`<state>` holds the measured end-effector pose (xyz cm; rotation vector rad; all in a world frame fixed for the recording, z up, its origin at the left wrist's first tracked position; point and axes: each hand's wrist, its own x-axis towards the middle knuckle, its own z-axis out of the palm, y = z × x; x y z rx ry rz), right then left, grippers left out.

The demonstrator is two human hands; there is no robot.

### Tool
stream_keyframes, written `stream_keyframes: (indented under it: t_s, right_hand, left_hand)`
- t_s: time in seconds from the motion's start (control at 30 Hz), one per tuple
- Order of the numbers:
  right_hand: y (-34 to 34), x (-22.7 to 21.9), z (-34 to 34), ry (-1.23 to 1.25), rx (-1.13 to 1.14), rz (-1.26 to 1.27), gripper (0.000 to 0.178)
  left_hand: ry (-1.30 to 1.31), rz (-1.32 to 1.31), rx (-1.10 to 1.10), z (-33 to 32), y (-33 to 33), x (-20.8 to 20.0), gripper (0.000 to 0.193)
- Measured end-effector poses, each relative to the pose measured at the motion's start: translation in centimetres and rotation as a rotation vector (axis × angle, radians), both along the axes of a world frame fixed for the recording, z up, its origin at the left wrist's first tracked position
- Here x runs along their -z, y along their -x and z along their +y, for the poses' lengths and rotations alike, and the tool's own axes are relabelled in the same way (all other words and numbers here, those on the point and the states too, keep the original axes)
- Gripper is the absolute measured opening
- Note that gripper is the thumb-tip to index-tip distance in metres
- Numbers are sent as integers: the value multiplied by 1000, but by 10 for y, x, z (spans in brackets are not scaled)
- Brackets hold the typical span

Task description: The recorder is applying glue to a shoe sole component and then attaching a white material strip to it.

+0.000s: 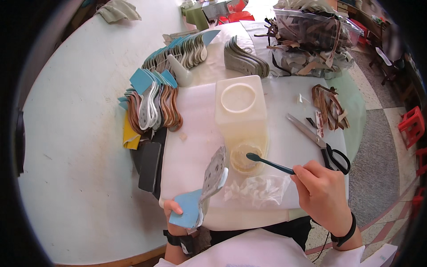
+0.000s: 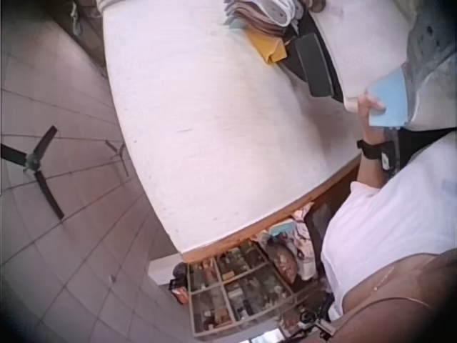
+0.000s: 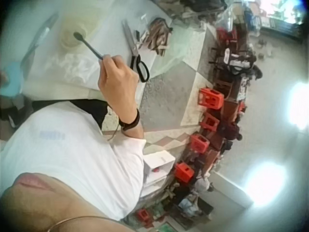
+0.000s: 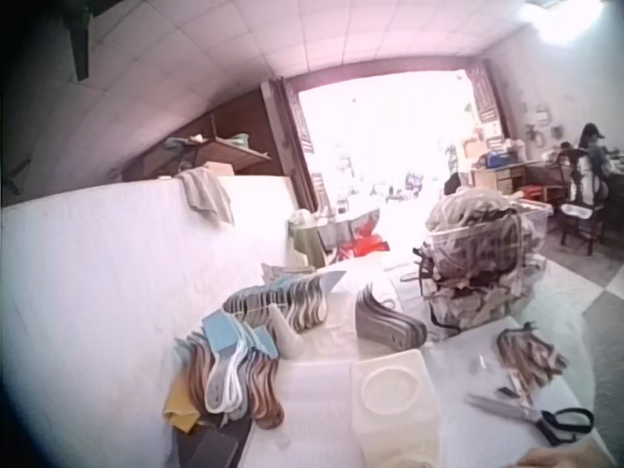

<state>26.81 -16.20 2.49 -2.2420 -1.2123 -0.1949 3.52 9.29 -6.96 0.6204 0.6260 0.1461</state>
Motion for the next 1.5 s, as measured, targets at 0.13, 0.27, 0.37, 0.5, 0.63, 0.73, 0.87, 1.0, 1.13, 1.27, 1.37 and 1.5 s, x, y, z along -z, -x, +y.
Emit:
stream_keyframes:
  t_s: [0.13,0.27,0.37,0.5,0.63,0.73,0.87,1.0,1.13,1.27,1.37,1.5]
  right_hand:
    - [-4,1,-11,-42,39,105,11]
    - [-7,7,-19,-219,82,312,10]
    - [-11,6,-30,-341,81,445,12]
    - [-8,15,-33,-449,60,609,12]
    - [3,26,-24,-695,60,740,12]
    - [6,34,-17,-701,23,638,13]
    - [12,33,-7,-641,-62,476,18]
    - [13,35,1,-662,-98,348,21]
    - [13,41,8,-668,-84,229,23]
    - [10,44,12,-665,-75,159,24]
    - [8,43,13,-647,-109,73,25]
    - [7,41,16,-616,-199,-23,26]
  left_hand:
    - [72,-92,74,1,-3,-3,60]
    - [15,-76,74,-2,-5,-5,60]
    - [-36,-60,28,-3,-5,-4,59]
    - [-100,-4,55,0,-2,-6,57]
    - [-16,-29,101,4,-5,-4,58]
    - [55,-44,96,5,-5,-5,60]
    - [94,-100,94,4,-6,-6,61]
    - [99,-118,85,5,-5,-5,57]
    - [137,-117,96,7,-4,-1,54]
    - [127,-77,114,10,-5,2,54]
    - [112,-84,68,8,-4,3,52]
    - [234,-206,85,12,0,11,58]
